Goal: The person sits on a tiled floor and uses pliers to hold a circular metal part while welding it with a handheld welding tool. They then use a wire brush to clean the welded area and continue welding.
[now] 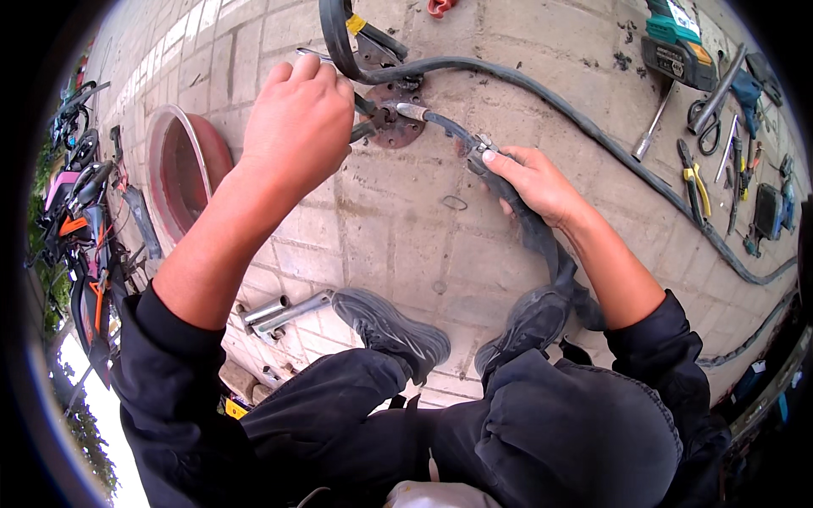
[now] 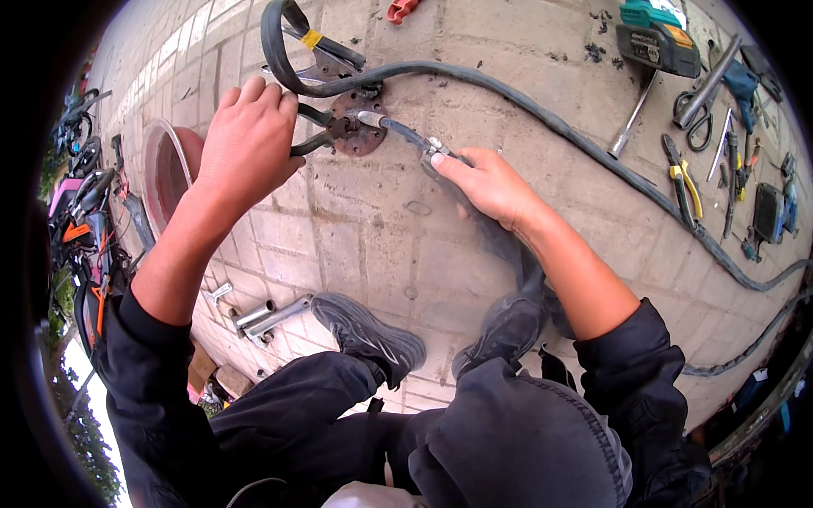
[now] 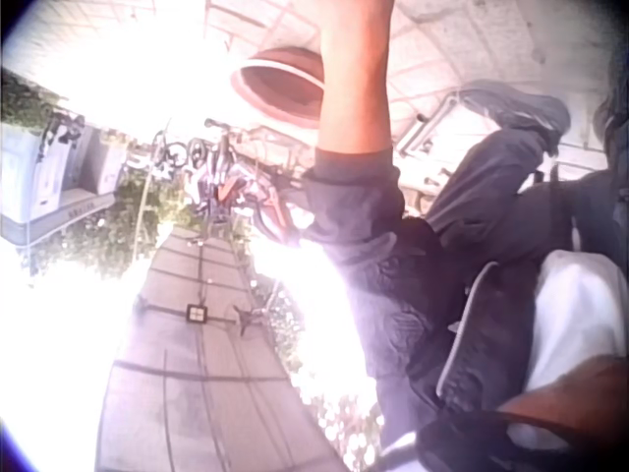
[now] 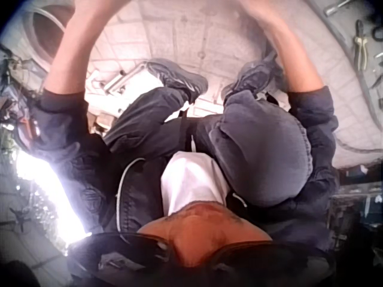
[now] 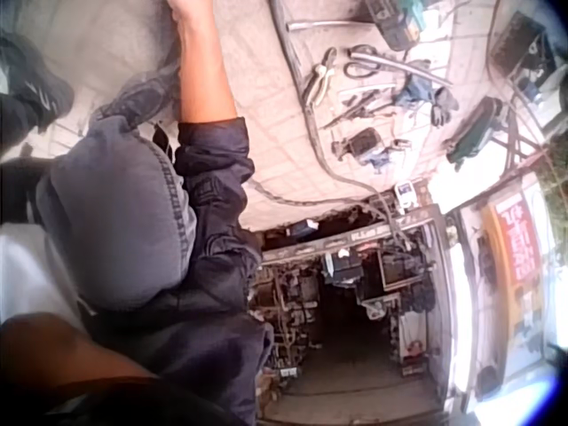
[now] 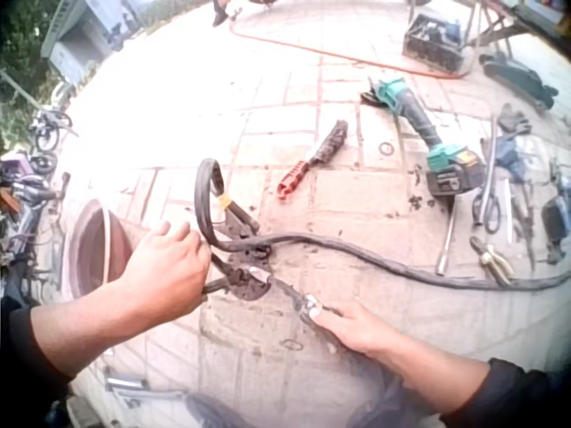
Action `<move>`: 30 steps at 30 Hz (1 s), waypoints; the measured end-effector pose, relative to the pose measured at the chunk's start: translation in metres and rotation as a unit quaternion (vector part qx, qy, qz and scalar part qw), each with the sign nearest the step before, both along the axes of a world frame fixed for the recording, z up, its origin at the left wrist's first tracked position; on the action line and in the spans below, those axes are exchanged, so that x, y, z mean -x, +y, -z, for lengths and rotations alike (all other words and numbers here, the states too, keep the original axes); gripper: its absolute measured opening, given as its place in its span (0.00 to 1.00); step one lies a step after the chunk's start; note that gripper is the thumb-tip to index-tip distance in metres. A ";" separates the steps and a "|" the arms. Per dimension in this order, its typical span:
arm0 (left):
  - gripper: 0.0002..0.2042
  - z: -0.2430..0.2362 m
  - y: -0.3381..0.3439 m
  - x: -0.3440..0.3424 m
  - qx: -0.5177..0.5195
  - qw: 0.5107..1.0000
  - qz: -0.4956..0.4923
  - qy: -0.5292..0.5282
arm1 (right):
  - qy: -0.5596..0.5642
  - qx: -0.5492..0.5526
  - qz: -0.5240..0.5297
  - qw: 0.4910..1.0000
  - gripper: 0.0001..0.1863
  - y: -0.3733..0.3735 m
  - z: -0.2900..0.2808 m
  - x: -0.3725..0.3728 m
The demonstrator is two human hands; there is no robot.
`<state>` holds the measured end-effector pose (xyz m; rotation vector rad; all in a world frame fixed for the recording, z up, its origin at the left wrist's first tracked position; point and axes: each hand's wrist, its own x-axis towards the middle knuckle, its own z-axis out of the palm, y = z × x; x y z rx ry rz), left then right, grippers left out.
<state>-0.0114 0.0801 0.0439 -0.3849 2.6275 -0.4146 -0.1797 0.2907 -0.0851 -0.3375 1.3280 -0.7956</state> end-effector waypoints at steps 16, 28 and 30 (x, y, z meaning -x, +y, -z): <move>0.26 0.002 -0.002 0.001 0.000 1.000 0.002 0.000 | 0.262 0.136 0.027 0.955 0.22 0.022 -0.041 -0.015; 0.25 0.001 -0.002 -0.002 -0.002 1.000 0.004 0.005 | 0.301 0.104 0.003 0.948 0.21 0.009 -0.036 -0.008; 0.25 0.001 -0.002 0.001 -0.004 1.000 0.001 -0.006 | 0.317 0.130 -0.004 0.939 0.22 0.009 -0.031 -0.006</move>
